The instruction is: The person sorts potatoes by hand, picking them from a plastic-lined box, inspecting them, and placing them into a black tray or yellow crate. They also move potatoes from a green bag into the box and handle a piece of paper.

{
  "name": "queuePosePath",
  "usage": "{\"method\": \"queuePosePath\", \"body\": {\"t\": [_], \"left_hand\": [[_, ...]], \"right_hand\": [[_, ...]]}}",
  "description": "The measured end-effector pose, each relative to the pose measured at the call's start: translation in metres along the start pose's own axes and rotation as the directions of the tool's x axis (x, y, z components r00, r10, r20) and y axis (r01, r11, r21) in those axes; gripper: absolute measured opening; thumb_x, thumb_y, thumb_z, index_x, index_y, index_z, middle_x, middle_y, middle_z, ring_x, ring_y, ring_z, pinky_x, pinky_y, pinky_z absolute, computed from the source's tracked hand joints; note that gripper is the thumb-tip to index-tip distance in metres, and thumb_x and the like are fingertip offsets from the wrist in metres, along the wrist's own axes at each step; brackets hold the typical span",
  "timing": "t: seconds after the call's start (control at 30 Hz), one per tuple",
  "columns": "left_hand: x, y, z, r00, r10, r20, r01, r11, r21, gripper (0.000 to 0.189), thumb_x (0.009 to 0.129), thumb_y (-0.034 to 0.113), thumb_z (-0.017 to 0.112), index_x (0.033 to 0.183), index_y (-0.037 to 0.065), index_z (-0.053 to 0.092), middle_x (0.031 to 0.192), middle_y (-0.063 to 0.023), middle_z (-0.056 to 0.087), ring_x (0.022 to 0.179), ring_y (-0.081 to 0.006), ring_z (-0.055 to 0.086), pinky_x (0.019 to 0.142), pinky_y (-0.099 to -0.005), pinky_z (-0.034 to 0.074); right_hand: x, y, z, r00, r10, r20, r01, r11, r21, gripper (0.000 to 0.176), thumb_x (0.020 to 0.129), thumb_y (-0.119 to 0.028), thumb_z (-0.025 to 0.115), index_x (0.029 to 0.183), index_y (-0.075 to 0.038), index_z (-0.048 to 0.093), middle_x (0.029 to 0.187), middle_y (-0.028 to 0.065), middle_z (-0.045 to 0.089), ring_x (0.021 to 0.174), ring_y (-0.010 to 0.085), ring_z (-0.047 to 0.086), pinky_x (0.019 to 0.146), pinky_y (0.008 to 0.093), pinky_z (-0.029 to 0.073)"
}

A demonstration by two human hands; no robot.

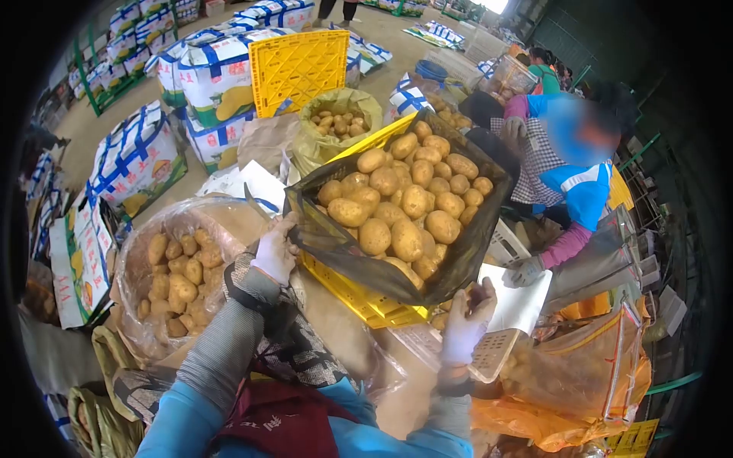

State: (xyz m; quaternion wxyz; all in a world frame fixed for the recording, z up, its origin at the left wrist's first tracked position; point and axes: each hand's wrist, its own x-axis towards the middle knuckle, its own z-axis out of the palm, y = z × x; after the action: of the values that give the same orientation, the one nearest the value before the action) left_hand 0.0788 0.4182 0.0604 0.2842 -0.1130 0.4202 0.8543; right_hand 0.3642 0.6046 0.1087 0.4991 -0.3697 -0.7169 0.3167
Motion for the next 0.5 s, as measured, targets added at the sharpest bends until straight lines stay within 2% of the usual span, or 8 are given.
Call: {"method": "queuePosePath", "body": {"t": [0.03,0.07,0.13,0.2,0.23,0.4,0.43,0.5], "left_hand": [[-0.001,0.002,0.001,0.999,0.039,0.012,-0.039,0.999,0.031,0.016,0.088,0.015,0.071,0.091,0.017,0.055,0.078,0.0067,0.060,0.052,-0.0039,0.046,0.043,-0.0202,0.033],[-0.003,0.003,0.000,0.997,0.079,0.024,-0.080,0.995,0.061,0.017,0.088,0.015,0.071,0.091,0.016,0.055,0.078,0.0062,0.061,0.053,-0.0033,0.047,0.042,-0.0196,0.032],[0.005,-0.005,-0.006,0.988,0.145,0.053,-0.150,0.983,0.104,0.017,0.087,0.014,0.073,0.094,0.015,0.056,0.079,0.0052,0.062,0.054,-0.0028,0.049,0.041,-0.0185,0.032],[0.002,-0.003,-0.010,0.979,0.184,0.092,-0.195,0.973,0.122,0.018,0.087,0.014,0.073,0.095,0.013,0.057,0.080,0.0042,0.063,0.055,-0.0026,0.051,0.041,-0.0180,0.034],[-0.008,0.002,-0.007,0.975,0.188,0.117,-0.202,0.972,0.119,0.019,0.087,0.014,0.073,0.095,0.013,0.056,0.080,0.0037,0.063,0.055,-0.0026,0.051,0.041,-0.0180,0.034],[-0.009,0.006,-0.017,0.934,0.212,0.286,-0.250,0.963,0.102,0.033,0.088,0.011,0.071,0.116,0.003,0.056,0.084,-0.0018,0.063,0.057,-0.0086,0.057,0.044,-0.0193,0.042],[-0.001,0.000,-0.027,0.918,0.165,0.361,-0.227,0.964,0.136,0.055,0.085,0.009,0.073,0.133,0.000,0.046,0.101,-0.0070,0.062,0.073,-0.0146,0.063,0.059,-0.0229,0.051],[0.009,-0.015,-0.030,0.833,0.297,0.467,-0.419,0.890,0.180,0.065,0.083,0.007,0.073,0.138,0.001,0.040,0.113,-0.0101,0.058,0.089,-0.0173,0.063,0.070,-0.0263,0.053]], "right_hand": [[-0.001,-0.023,0.009,0.975,-0.215,-0.057,0.205,0.967,-0.152,0.049,0.086,0.003,0.064,0.131,0.004,0.045,0.113,0.0129,0.058,0.102,0.0205,0.059,0.087,0.0327,0.049],[-0.004,-0.031,0.017,0.958,-0.284,-0.032,0.279,0.953,-0.116,0.052,0.084,0.002,0.065,0.133,0.003,0.046,0.121,0.0153,0.055,0.117,0.0225,0.053,0.098,0.0349,0.045],[-0.014,-0.052,0.041,0.903,-0.395,0.170,0.413,0.906,-0.088,0.046,0.079,-0.003,0.071,0.123,-0.001,0.057,0.121,0.0149,0.060,0.112,0.0300,0.057,0.096,0.0390,0.046],[-0.030,-0.084,0.076,0.742,-0.452,0.496,0.557,0.827,-0.079,0.051,0.077,-0.016,0.076,0.124,-0.006,0.058,0.121,0.0127,0.060,0.113,0.0326,0.056,0.098,0.0435,0.043],[-0.042,-0.091,0.098,0.677,-0.483,0.556,0.615,0.786,-0.066,0.058,0.072,-0.019,0.079,0.125,-0.009,0.057,0.118,0.0133,0.058,0.110,0.0330,0.056,0.097,0.0432,0.044],[-0.066,-0.078,0.164,0.679,-0.370,0.634,0.567,0.813,-0.133,0.044,0.076,-0.019,0.074,0.117,-0.010,0.059,0.107,0.0146,0.062,0.100,0.0331,0.059,0.089,0.0420,0.047],[-0.064,-0.068,0.168,0.722,-0.420,0.550,0.541,0.838,-0.070,0.032,0.079,-0.016,0.071,0.109,-0.008,0.062,0.100,0.0143,0.066,0.094,0.0336,0.062,0.085,0.0410,0.049],[-0.051,-0.075,0.158,0.768,-0.300,0.566,0.403,0.913,-0.063,0.023,0.083,-0.020,0.070,0.102,-0.008,0.065,0.093,0.0118,0.068,0.089,0.0326,0.064,0.080,0.0416,0.050]]}}
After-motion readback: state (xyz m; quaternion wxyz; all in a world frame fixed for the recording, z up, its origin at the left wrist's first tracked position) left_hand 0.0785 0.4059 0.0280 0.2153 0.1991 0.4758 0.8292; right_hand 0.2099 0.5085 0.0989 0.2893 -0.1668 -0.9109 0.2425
